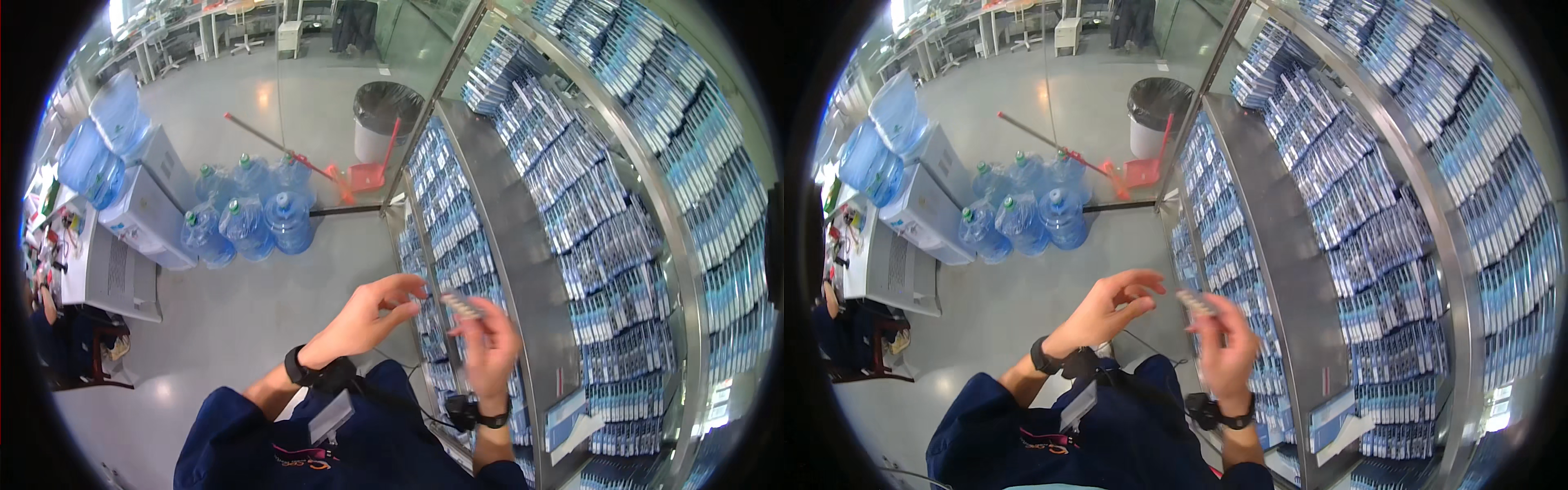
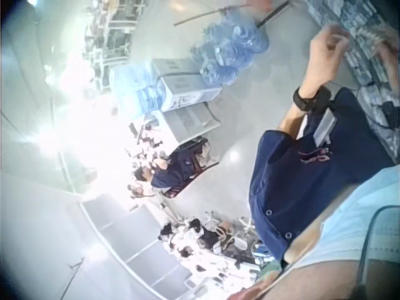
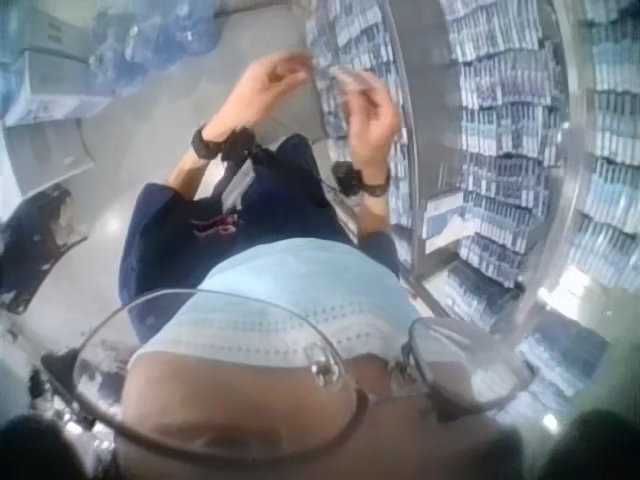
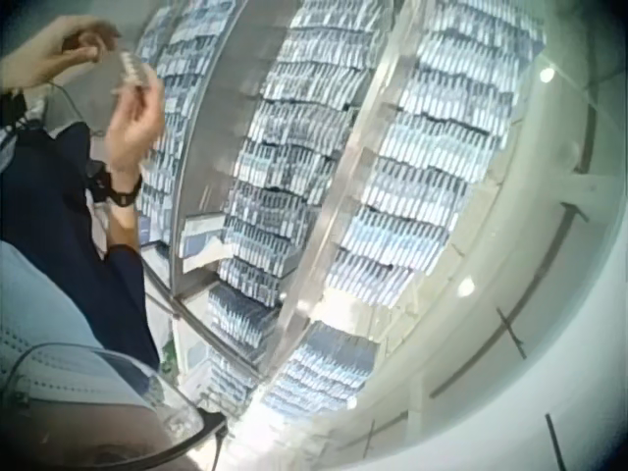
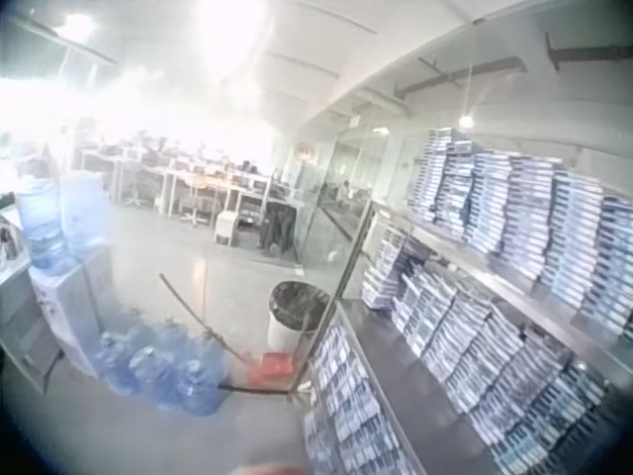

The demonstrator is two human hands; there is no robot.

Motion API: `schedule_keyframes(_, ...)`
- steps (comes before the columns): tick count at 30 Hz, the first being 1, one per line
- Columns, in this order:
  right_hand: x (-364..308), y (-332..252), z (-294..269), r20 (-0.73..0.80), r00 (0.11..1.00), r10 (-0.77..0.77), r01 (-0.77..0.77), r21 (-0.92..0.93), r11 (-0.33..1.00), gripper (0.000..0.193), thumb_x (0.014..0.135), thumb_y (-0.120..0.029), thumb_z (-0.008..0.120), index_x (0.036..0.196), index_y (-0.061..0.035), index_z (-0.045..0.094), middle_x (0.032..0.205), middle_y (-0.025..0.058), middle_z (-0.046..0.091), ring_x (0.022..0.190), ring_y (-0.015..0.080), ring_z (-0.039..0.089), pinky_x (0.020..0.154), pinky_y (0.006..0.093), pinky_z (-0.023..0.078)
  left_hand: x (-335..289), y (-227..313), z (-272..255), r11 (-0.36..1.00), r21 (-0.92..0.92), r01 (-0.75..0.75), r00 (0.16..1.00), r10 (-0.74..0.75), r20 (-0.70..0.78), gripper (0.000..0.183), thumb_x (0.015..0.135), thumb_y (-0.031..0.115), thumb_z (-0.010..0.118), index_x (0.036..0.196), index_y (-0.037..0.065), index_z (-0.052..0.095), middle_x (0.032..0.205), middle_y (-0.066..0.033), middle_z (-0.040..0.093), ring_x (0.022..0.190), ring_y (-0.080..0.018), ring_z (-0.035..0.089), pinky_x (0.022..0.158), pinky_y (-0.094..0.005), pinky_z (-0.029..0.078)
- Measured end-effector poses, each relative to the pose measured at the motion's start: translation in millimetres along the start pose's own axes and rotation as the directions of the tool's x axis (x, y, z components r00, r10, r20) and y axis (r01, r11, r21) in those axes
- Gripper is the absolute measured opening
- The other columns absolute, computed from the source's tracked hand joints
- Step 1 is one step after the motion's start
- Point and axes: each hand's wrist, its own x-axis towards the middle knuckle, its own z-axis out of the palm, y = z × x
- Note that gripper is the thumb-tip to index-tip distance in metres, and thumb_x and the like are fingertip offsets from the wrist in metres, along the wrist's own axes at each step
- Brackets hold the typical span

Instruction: Preparing and adjusting dental molds and placing a component in a storage rack.

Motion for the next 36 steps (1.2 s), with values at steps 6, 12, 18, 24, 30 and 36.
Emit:
schedule_keyframes(6,167.4,32.4,-35.7,-0.204,0.979,-0.014,-0.008,-0.106,0.994,0.021,0.093,-0.003,0.054,0.112,0.0063,0.054,0.092,0.0157,0.068,0.072,0.0149,0.065,0.069,0.0258,0.052,177.1,-24.0,-52.2,0.996,0.037,-0.087,0.995,0.085,0.042,0.019,0.093,0.013,0.059,0.095,-0.005,0.067,0.087,-0.0065,0.067,0.079,-0.0111,0.061,0.075,-0.0270,0.050)
schedule_keyframes(12,334.7,92.1,-28.0,-0.223,0.967,-0.124,0.121,-0.026,0.992,0.019,0.092,-0.001,0.054,0.109,0.0070,0.056,0.094,0.0142,0.067,0.074,0.0137,0.065,0.069,0.0246,0.051,336.7,-68.7,-80.2,0.988,0.136,-0.077,0.996,0.069,0.065,0.022,0.091,0.017,0.064,0.092,-0.005,0.067,0.081,-0.0057,0.067,0.073,-0.0097,0.060,0.068,-0.0252,0.050)
schedule_keyframes(18,478.9,107.4,-27.1,-0.279,0.936,-0.213,0.157,-0.212,0.965,0.017,0.089,0.000,0.062,0.104,0.0054,0.062,0.083,0.0052,0.060,0.067,0.0068,0.055,0.062,0.0195,0.043,513.2,-63.8,-84.4,0.937,0.160,-0.310,0.951,0.305,0.056,0.035,0.088,0.018,0.065,0.116,-0.002,0.059,0.104,-0.0146,0.066,0.093,-0.0186,0.063,0.076,-0.0323,0.051)
schedule_keyframes(24,571.8,106.1,-6.8,-0.425,0.872,-0.243,0.094,-0.342,0.935,0.015,0.088,0.000,0.064,0.103,0.0029,0.063,0.079,-0.0020,0.055,0.069,0.0031,0.048,0.059,0.0169,0.037,701.4,-72.9,-75.7,0.790,0.224,-0.570,0.765,0.610,-0.206,0.039,0.086,0.016,0.064,0.117,-0.006,0.055,0.109,-0.0227,0.062,0.098,-0.0331,0.062,0.079,-0.0391,0.051)
schedule_keyframes(30,593.7,134.0,-15.1,-0.564,0.819,-0.109,-0.130,-0.368,0.921,0.018,0.089,0.001,0.062,0.106,0.0053,0.062,0.088,0.0064,0.065,0.079,0.0090,0.060,0.073,0.0213,0.049,757.1,-145.9,-72.9,0.894,0.265,-0.361,0.890,0.415,-0.188,0.054,0.087,0.016,0.061,0.131,-0.009,0.042,0.131,-0.0293,0.048,0.124,-0.0434,0.045,0.102,-0.0459,0.037)
schedule_keyframes(36,630.9,176.1,2.3,-0.588,0.809,0.000,-0.169,-0.232,0.958,0.018,0.089,0.002,0.060,0.106,0.0071,0.061,0.091,0.0115,0.067,0.081,0.0119,0.063,0.075,0.0231,0.051,768.9,-159.1,-82.1,0.864,0.343,-0.368,0.929,0.358,0.095,0.072,0.088,0.020,0.058,0.143,-0.009,0.022,0.149,-0.0307,0.021,0.142,-0.0429,0.013,0.111,-0.0561,0.016)
